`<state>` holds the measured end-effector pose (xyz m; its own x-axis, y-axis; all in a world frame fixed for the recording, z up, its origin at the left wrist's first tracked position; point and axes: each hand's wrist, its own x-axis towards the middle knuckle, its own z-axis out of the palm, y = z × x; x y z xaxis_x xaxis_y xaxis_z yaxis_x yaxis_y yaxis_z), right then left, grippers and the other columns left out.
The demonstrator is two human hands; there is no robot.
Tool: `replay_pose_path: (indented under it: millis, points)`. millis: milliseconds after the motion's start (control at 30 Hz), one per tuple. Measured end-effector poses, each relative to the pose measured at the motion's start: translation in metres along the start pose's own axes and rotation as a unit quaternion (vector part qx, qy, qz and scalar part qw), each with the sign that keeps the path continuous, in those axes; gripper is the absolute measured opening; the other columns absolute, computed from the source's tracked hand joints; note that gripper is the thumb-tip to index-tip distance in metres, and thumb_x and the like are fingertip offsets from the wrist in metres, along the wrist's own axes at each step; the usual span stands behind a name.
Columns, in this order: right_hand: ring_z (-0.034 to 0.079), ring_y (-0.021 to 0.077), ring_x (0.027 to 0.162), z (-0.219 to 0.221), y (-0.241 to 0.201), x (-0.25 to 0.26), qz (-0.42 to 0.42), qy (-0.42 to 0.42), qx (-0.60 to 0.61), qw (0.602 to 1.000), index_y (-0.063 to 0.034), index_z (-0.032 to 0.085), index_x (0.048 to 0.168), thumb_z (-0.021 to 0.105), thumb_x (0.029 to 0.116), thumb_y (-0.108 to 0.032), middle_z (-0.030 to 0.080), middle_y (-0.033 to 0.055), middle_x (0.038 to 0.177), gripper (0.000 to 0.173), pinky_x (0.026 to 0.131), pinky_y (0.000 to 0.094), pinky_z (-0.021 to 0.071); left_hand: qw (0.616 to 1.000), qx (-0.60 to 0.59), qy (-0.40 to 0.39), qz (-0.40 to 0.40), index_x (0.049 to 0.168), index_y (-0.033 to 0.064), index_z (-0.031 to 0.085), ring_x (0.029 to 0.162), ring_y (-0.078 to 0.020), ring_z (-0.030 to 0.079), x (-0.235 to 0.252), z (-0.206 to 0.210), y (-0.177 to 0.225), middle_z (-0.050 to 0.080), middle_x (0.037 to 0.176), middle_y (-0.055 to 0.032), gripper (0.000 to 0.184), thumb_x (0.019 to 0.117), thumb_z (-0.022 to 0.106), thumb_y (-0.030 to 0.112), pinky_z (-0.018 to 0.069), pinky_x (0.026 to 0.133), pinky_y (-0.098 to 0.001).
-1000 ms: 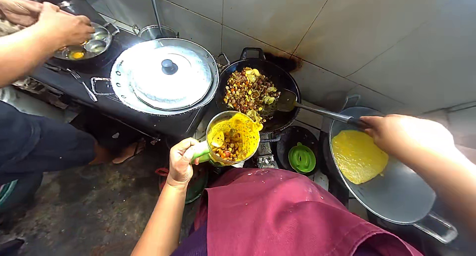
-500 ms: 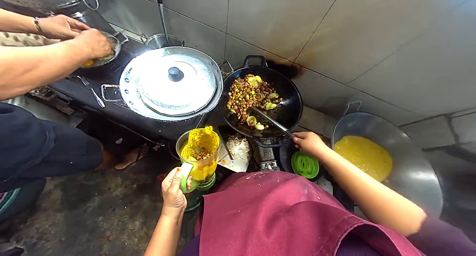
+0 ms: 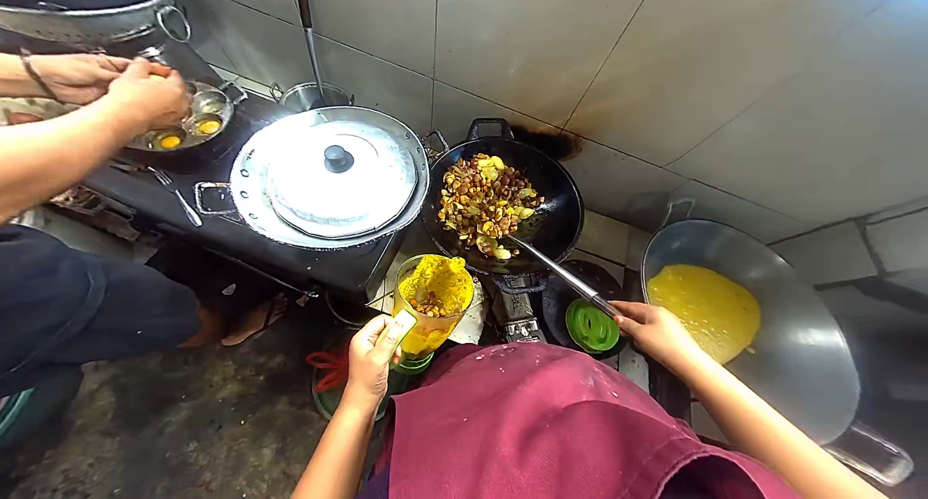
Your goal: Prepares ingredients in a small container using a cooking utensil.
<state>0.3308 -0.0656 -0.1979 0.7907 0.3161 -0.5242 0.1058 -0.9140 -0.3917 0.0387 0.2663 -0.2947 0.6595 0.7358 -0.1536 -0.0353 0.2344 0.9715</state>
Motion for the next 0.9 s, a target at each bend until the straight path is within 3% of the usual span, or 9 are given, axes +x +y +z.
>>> replay_pose_path:
  millis: [200,300,400,467,567,633,700,800,900]
  points:
    - [0.072,0.0312,0.097,-0.019,0.022,-0.041,-0.006,0.052,-0.023,0.998,-0.0177,0.066,0.139,0.061,0.1051,-0.023,0.075,0.0142,0.111,0.035,0.090,0.0585,0.0540,0.996,0.079,-0.050,-0.013,0.080,0.0103,0.063,0.048,-0.0033,0.052,0.025,0.029,0.024,0.057,0.063,0.0054,0.017,0.0959,0.057,0.012,0.0454,0.047,-0.0173]
    - [0.072,0.0302,0.092,-0.034,0.031,-0.069,-0.034,0.093,-0.036,0.994,-0.0217,0.067,0.138,0.064,0.1030,-0.021,0.076,0.0124,0.106,0.035,0.086,0.0609,0.0538,0.987,0.140,-0.084,-0.011,0.081,0.0101,0.064,0.049,-0.0037,0.052,0.042,0.045,0.035,0.056,0.061,0.0061,0.018,0.0975,0.061,0.017,0.0455,0.048,-0.0188]
    - [0.073,0.0288,0.086,-0.047,0.043,-0.099,-0.117,0.151,-0.072,0.979,-0.0237,0.070,0.135,0.064,0.0987,-0.025,0.077,0.0088,0.101,0.037,0.078,0.0631,0.0554,0.980,0.170,-0.100,-0.018,0.080,0.0099,0.064,0.050,-0.0044,0.053,0.056,0.060,0.044,0.056,0.062,0.0050,0.020,0.0984,0.062,0.017,0.0467,0.051,-0.0202]
    - [0.075,0.0308,0.088,-0.054,0.043,-0.118,-0.183,0.194,-0.113,0.957,-0.0203,0.072,0.132,0.061,0.0965,-0.027,0.078,0.0092,0.103,0.038,0.076,0.0636,0.0564,0.981,0.167,-0.100,-0.019,0.078,0.0093,0.063,0.049,-0.0050,0.053,0.064,0.069,0.049,0.056,0.059,0.0039,0.021,0.0986,0.063,0.015,0.0467,0.051,-0.0204]
    - [0.075,0.0339,0.082,-0.061,0.032,-0.142,-0.268,0.260,-0.203,0.905,-0.0115,0.075,0.124,0.059,0.0954,-0.028,0.077,0.0142,0.099,0.037,0.067,0.0572,0.0579,0.985,0.148,-0.094,0.002,0.077,0.0080,0.062,0.047,-0.0050,0.051,0.070,0.077,0.051,0.054,0.057,0.0032,0.022,0.0986,0.063,0.011,0.0447,0.049,-0.0190]
    - [0.072,0.0355,0.074,-0.065,0.022,-0.153,-0.299,0.292,-0.264,0.869,-0.0090,0.075,0.120,0.058,0.0966,-0.027,0.074,0.0168,0.092,0.034,0.058,0.0522,0.0548,0.986,0.133,-0.096,0.034,0.075,0.0090,0.061,0.047,-0.0045,0.050,0.073,0.077,0.048,0.053,0.057,0.0040,0.021,0.0956,0.063,0.010,0.0444,0.049,-0.0191]
    - [0.070,0.0354,0.070,-0.068,0.017,-0.158,-0.313,0.318,-0.299,0.844,-0.0090,0.075,0.117,0.057,0.0976,-0.026,0.072,0.0170,0.088,0.032,0.055,0.0498,0.0525,0.985,0.128,-0.100,0.060,0.074,0.0117,0.061,0.048,-0.0037,0.050,0.074,0.075,0.042,0.053,0.059,0.0054,0.018,0.0913,0.064,0.014,0.0445,0.048,-0.0193]
    - [0.071,0.0353,0.075,-0.079,0.021,-0.158,-0.311,0.309,-0.283,0.853,-0.0080,0.074,0.117,0.058,0.0985,-0.028,0.073,0.0177,0.092,0.032,0.060,0.0505,0.0542,0.986,0.115,-0.092,0.072,0.073,0.0135,0.060,0.048,-0.0032,0.051,0.070,0.067,0.032,0.054,0.058,0.0066,0.016,0.0884,0.064,0.015,0.0451,0.048,-0.0190]
    - [0.072,0.0356,0.090,-0.090,0.030,-0.158,-0.256,0.244,-0.193,0.915,-0.0048,0.072,0.123,0.062,0.0971,-0.026,0.074,0.0195,0.103,0.035,0.077,0.0558,0.0563,0.991,0.074,-0.080,0.075,0.073,0.0155,0.061,0.047,-0.0011,0.051,0.062,0.055,0.023,0.054,0.059,0.0086,0.014,0.0866,0.063,0.016,0.0451,0.047,-0.0165]
